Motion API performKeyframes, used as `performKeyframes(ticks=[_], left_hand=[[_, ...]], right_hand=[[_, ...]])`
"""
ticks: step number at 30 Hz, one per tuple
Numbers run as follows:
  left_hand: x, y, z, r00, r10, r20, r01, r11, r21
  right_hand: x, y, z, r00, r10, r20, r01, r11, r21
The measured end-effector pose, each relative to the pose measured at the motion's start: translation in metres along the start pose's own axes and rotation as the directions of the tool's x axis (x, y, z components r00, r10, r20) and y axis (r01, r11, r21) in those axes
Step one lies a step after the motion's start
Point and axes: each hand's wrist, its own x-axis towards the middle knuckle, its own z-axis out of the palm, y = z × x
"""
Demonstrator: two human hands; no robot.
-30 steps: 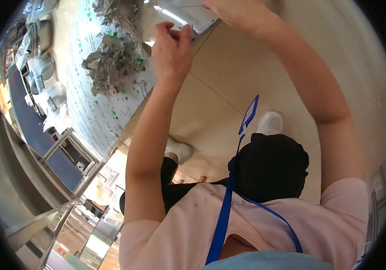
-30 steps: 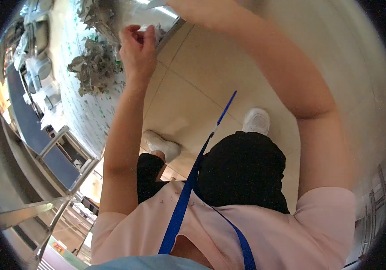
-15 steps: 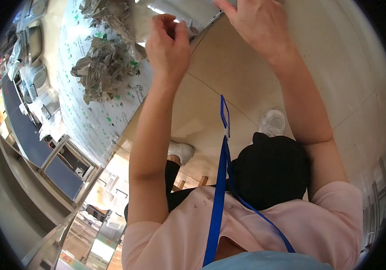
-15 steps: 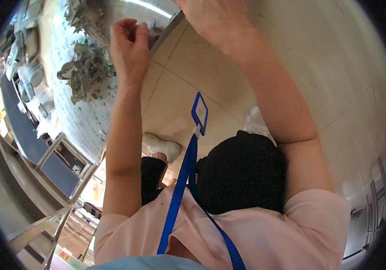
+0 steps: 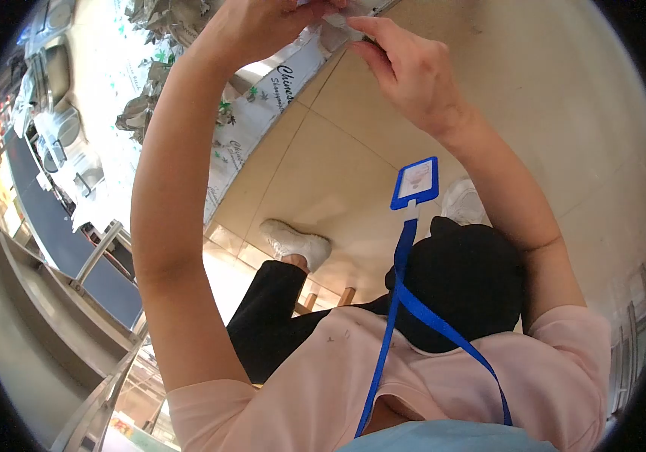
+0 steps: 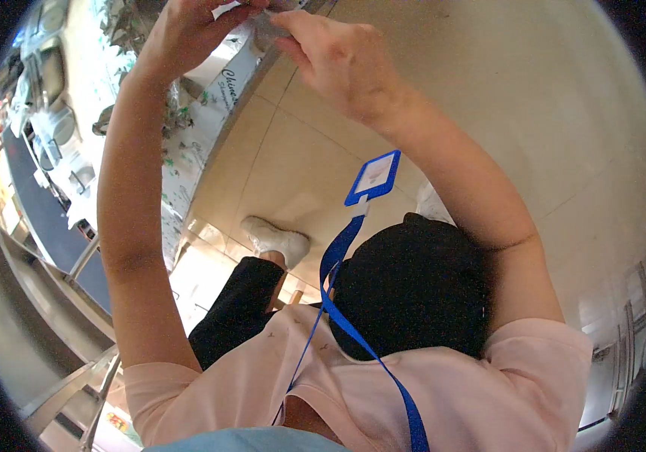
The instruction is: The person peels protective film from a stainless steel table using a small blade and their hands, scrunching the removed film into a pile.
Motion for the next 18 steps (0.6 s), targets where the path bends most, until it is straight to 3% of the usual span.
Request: performKeyframes(ticks=[16,18], left_hand=[[0.001,-0.021,0.003,0.986,0.168,-0.023,-0.167,0.985,0.037],[0.002,-0.014,-0.001,0.992,0.125,0.024,-0.126,0.99,0.065]], right_hand=[[-0.006,0.006,0.013,0.996,-0.061,-0.059,0.052,0.988,-0.143],[-0.005,0.005,0.013,0.996,-0.062,-0.057,0.053,0.988,-0.144]])
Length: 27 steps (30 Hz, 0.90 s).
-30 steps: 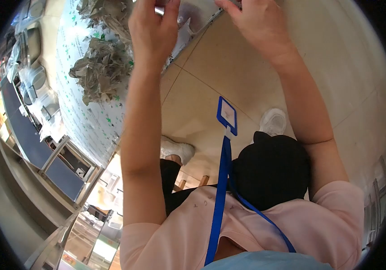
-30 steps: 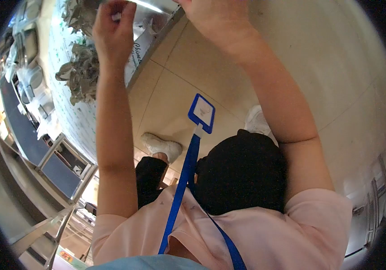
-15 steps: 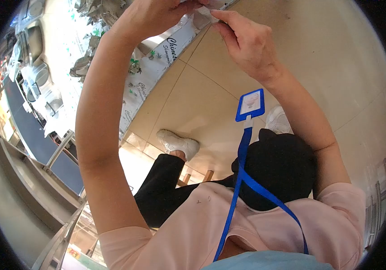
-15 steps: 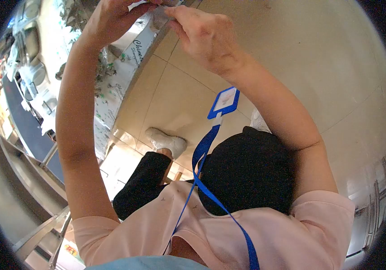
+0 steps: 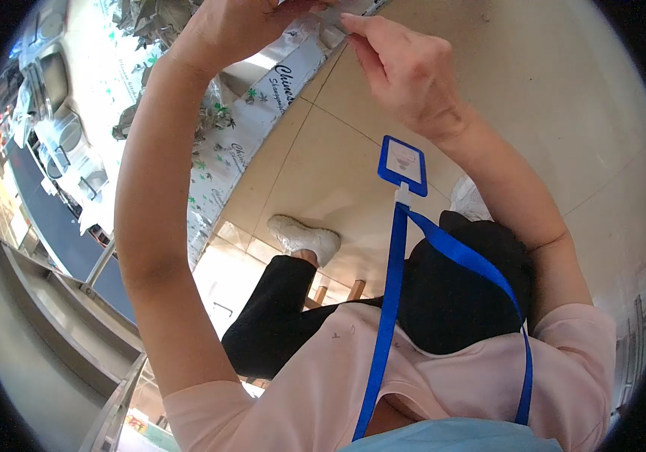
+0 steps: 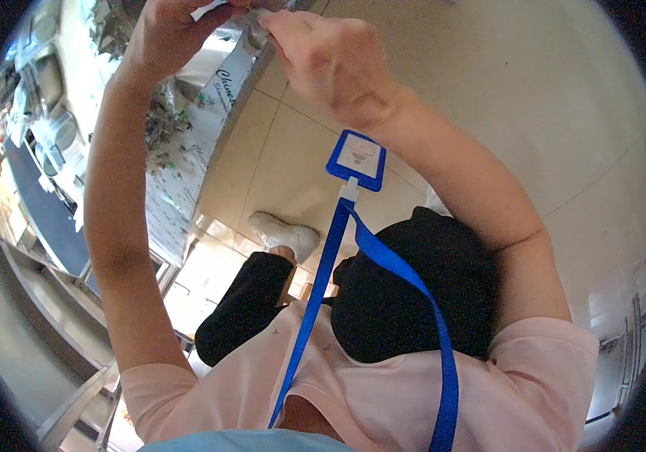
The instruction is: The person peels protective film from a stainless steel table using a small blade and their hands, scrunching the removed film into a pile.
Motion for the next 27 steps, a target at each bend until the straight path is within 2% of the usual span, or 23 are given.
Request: performKeyframes(ticks=[11,25,27], left_hand=[[-0.008,0.001,-0.001,0.996,-0.084,0.029,0.086,0.995,-0.057],[-0.017,-0.003,-0.001,0.999,-0.031,0.041,0.034,0.996,-0.081],[-0.018,-0.001,-0.001,0.996,-0.071,0.051,0.076,0.992,-0.105]], right_hand=[[0.0,-0.005,0.001,0.997,0.019,0.079,-0.023,0.998,0.05],[-0.007,-0.006,0.014,0.999,-0.045,0.012,0.043,0.995,0.091],[-0.007,-0.006,0.015,0.999,-0.047,0.002,0.046,0.993,0.106]])
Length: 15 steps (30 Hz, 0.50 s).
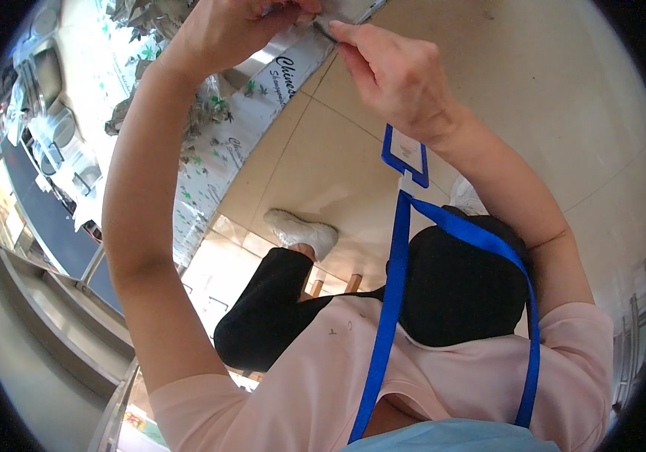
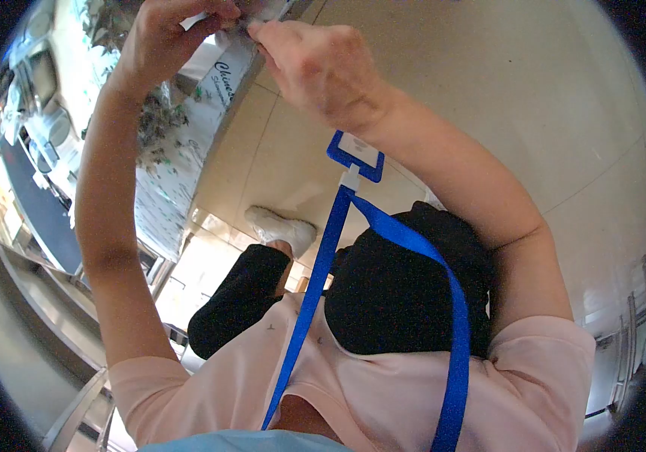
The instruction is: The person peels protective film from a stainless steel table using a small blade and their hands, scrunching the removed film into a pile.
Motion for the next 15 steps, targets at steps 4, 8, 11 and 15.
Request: performKeyframes(ticks=[4,8,11,15], left_hand=[[0.001,0.002,-0.001,1.0,-0.011,0.017,0.011,1.0,-0.01],[0.002,0.003,-0.003,0.999,-0.038,0.03,0.04,0.998,-0.055],[-0.002,0.004,-0.001,0.996,-0.075,-0.056,0.073,0.997,-0.023],[-0.023,-0.003,0.013,0.96,0.039,-0.278,-0.002,0.991,0.132]], right_hand=[[0.0,0.002,-0.002,1.0,-0.007,0.016,0.007,1.0,-0.004],[0.001,0.001,-0.004,0.999,0.019,0.043,-0.019,1.0,-0.005],[0.001,0.0,-0.006,0.999,0.039,0.024,-0.039,0.999,-0.007],[0.034,0.006,-0.037,0.998,0.039,0.047,-0.029,0.98,-0.196]])
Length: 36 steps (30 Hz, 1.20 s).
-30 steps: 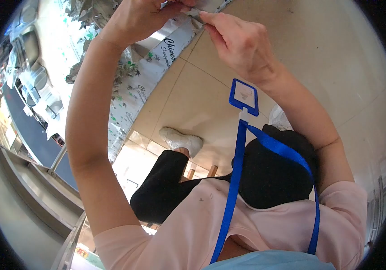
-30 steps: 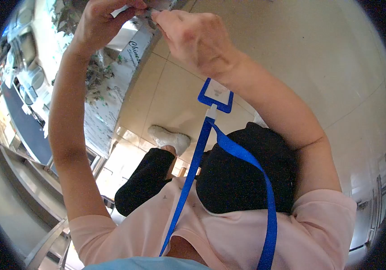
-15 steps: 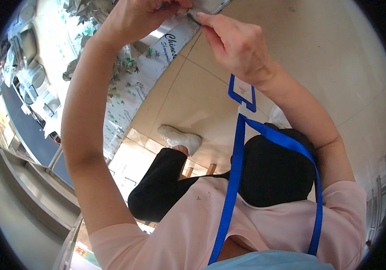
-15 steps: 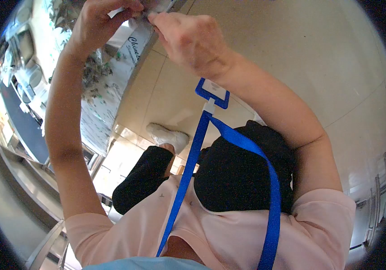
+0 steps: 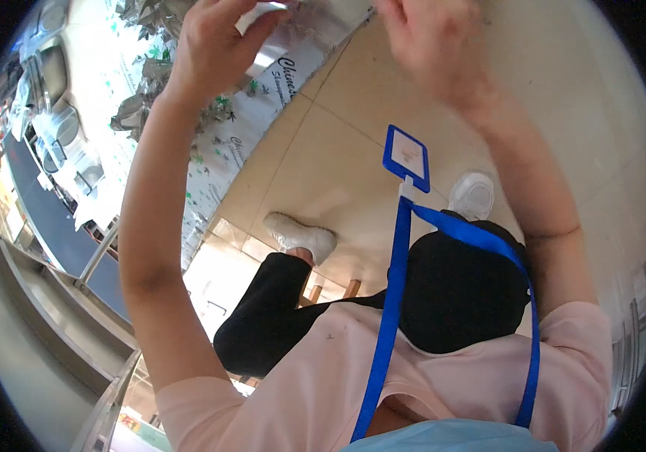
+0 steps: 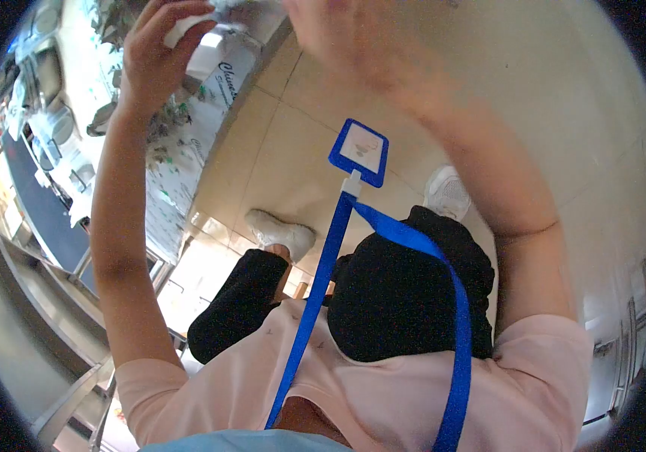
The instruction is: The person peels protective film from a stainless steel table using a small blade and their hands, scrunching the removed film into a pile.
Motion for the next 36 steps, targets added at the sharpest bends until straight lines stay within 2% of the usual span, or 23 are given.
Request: performKeyframes(ticks=[2,3,5,8,11,15,20,23,26,29,33,36], left_hand=[[-0.012,0.009,0.005,0.994,0.063,0.086,-0.062,0.998,-0.015],[-0.017,0.013,0.012,0.99,0.009,0.141,0.001,0.997,-0.075],[-0.013,0.017,0.013,0.988,0.044,0.147,-0.048,0.998,0.029],[-0.014,0.016,0.014,0.989,0.044,0.141,-0.051,0.998,0.045],[-0.014,0.016,0.016,0.995,0.028,0.1,-0.034,0.998,0.058],[-0.026,0.018,0.025,0.998,-0.068,-0.018,0.069,0.995,0.073],[-0.034,0.02,0.029,0.994,0.029,-0.104,-0.02,0.996,0.086],[-0.037,0.025,0.032,0.986,0.107,-0.129,-0.09,0.987,0.135],[-0.044,0.034,0.037,0.982,0.122,-0.145,-0.094,0.978,0.184],[-0.049,0.039,0.043,0.968,0.096,-0.232,-0.049,0.979,0.199],[-0.051,0.038,0.053,0.93,-0.013,-0.366,0.058,0.992,0.114],[-0.049,0.033,0.051,0.928,-0.148,-0.343,0.204,0.97,0.133]], right_hand=[[0.028,0.0,-0.016,0.997,0.036,0.07,-0.038,0.999,0.028],[0.035,0.005,-0.017,0.997,-0.058,0.051,0.061,0.997,-0.054],[0.046,0.014,-0.015,0.969,-0.246,0.033,0.247,0.944,-0.216],[0.042,0.002,-0.021,0.967,-0.248,-0.05,0.219,0.918,-0.33],[0.012,-0.016,-0.008,0.966,-0.248,0.073,0.254,0.962,-0.098],[-0.001,-0.035,0.004,0.983,-0.165,0.077,0.175,0.974,-0.145],[-0.013,-0.029,0.033,0.985,-0.174,0.004,0.172,0.974,-0.149],[-0.02,-0.029,0.034,0.975,-0.222,-0.027,0.214,0.963,-0.163],[-0.028,-0.02,0.036,0.954,-0.298,-0.041,0.293,0.951,-0.103],[-0.027,-0.015,0.036,0.95,-0.297,-0.093,0.292,0.955,-0.06],[-0.022,-0.023,0.024,0.976,-0.217,-0.031,0.216,0.976,-0.037],[-0.017,-0.03,0.021,0.974,-0.226,-0.004,0.226,0.973,-0.049]])
